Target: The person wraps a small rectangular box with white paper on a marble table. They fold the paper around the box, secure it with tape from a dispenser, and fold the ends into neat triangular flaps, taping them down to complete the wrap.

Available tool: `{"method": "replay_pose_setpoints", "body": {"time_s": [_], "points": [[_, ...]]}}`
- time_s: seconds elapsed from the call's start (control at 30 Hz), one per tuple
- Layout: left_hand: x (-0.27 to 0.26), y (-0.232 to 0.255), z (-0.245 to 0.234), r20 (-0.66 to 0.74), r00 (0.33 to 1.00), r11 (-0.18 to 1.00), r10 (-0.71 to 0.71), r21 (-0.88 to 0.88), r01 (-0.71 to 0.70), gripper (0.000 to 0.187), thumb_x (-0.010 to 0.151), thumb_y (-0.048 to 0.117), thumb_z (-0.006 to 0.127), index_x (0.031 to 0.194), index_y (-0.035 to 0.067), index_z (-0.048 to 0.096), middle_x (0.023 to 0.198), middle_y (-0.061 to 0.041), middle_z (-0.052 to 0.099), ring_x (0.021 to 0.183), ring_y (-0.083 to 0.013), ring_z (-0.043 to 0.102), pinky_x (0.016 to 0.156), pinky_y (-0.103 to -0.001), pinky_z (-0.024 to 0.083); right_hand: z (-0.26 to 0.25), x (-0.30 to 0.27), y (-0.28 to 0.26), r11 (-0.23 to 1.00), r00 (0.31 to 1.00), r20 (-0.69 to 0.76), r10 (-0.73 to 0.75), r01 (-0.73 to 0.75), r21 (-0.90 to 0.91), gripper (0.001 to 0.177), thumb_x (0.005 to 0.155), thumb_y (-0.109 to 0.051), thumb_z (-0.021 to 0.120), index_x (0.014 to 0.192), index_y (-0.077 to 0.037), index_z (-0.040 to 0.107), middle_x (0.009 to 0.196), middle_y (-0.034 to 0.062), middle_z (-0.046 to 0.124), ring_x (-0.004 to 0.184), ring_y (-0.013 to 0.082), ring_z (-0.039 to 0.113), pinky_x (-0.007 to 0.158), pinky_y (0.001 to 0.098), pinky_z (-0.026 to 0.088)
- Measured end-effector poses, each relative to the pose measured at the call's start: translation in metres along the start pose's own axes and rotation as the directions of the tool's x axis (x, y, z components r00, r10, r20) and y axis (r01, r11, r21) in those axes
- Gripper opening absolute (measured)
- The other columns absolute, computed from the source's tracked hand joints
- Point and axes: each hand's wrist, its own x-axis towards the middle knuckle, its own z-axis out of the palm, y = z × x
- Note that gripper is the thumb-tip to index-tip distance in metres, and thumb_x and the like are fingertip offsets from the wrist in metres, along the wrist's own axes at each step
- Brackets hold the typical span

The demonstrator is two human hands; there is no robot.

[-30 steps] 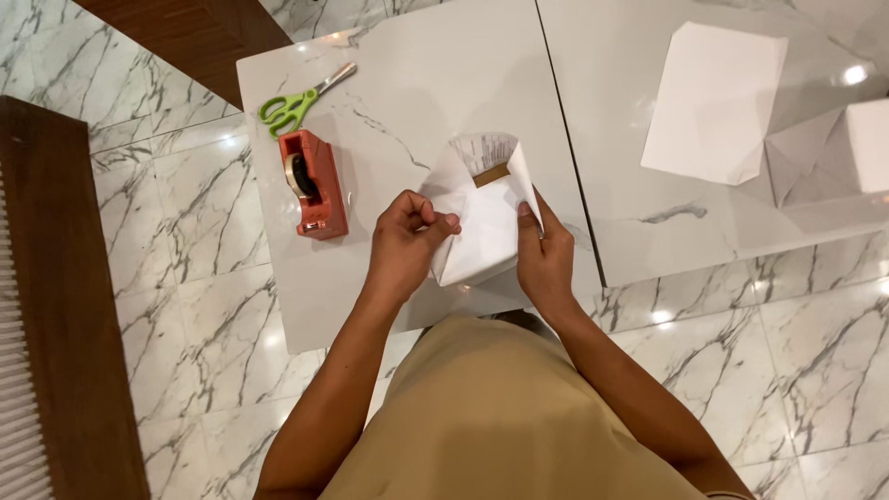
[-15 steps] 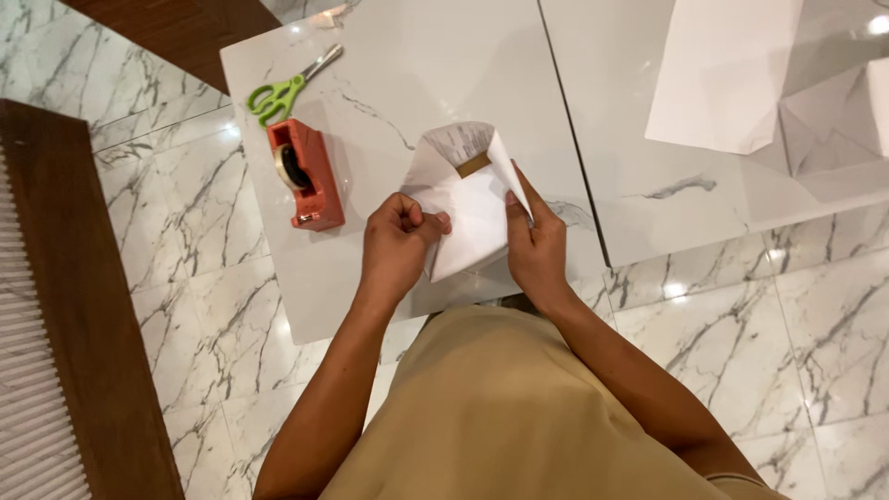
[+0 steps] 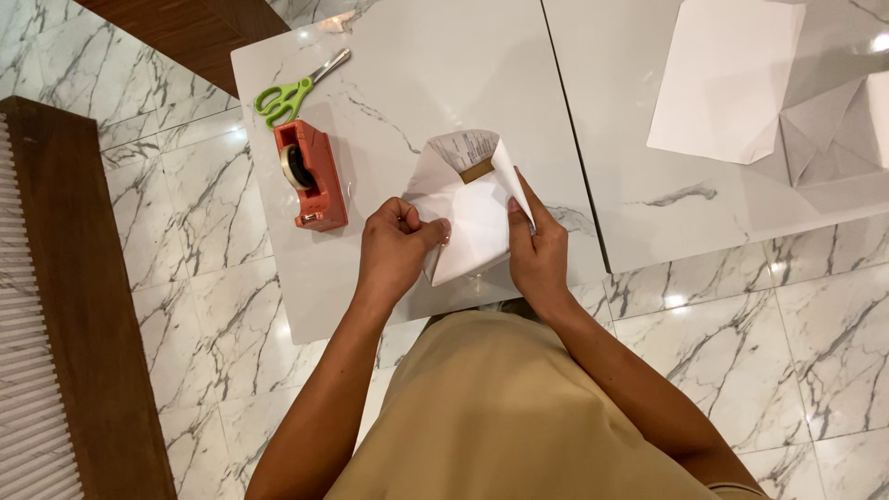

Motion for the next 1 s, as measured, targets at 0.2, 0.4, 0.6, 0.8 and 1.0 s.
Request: {"method": "replay_pose_setpoints", "body": {"time_s": [0.2,0.4,0.6,0.8,1.0], "points": [[0.000,-0.004,0.000,0.002,1.000,1.000,0.006,-0.019,-0.006,0.035,0.080,0.009,0.079,0.072,0.009,0.045,0.068,-0.009,0.069,0.067,-0.0139,0.070,0.059,-0.026,0.051,0.000,-0.001,0.000,1.000,1.000,0.005,0.008,-0.008,-0.016,0.043,0.109,-0.017,0.050,0.150,-0.005,0.054,0.072,-0.0001,0.055,0.064,0.0065,0.043,0.057,0.0252,0.039],[0.000,0.000,0.001,-0.053,0.998,0.984,0.015,0.177,-0.005,0.039,0.076,0.016,0.085,0.069,0.008,0.047,0.064,-0.007,0.060,0.059,-0.0153,0.057,0.054,-0.031,0.047,0.002,-0.001,-0.002,0.999,0.999,0.016,0.042,-0.042,-0.028,0.043,0.108,-0.017,0.049,0.150,-0.007,0.054,0.070,-0.0008,0.056,0.062,0.0056,0.044,0.055,0.0246,0.039],[-0.002,0.005,-0.002,-0.036,0.998,0.962,0.049,0.269,-0.038,0.043,0.074,0.027,0.085,0.065,0.007,0.048,0.056,-0.007,0.058,0.051,-0.0127,0.059,0.049,-0.033,0.046,0.002,-0.003,0.003,1.000,1.000,-0.008,0.014,-0.014,-0.013,0.043,0.109,-0.015,0.049,0.151,-0.007,0.054,0.072,-0.0001,0.055,0.065,0.0061,0.041,0.056,0.0253,0.038],[-0.009,-0.002,-0.005,-0.056,0.998,0.852,0.030,0.524,0.003,0.059,0.077,0.051,0.086,0.064,0.007,0.049,0.056,-0.009,0.054,0.051,-0.0225,0.049,0.050,-0.040,0.042,0.004,0.002,0.010,1.000,0.998,-0.056,0.014,-0.013,0.020,0.042,0.109,-0.018,0.050,0.148,-0.004,0.056,0.077,0.0009,0.061,0.067,0.0062,0.046,0.058,0.0254,0.042],[-0.019,-0.018,-0.012,-0.075,0.994,0.908,-0.078,0.406,0.102,0.060,0.068,0.047,0.092,0.072,0.004,0.051,0.062,-0.005,0.053,0.059,-0.0214,0.051,0.057,-0.037,0.046,0.000,0.007,0.015,0.998,0.997,-0.073,0.009,-0.014,-0.066,0.041,0.108,-0.024,0.052,0.139,0.001,0.062,0.071,0.0014,0.057,0.064,0.0069,0.045,0.055,0.0263,0.039]]}}
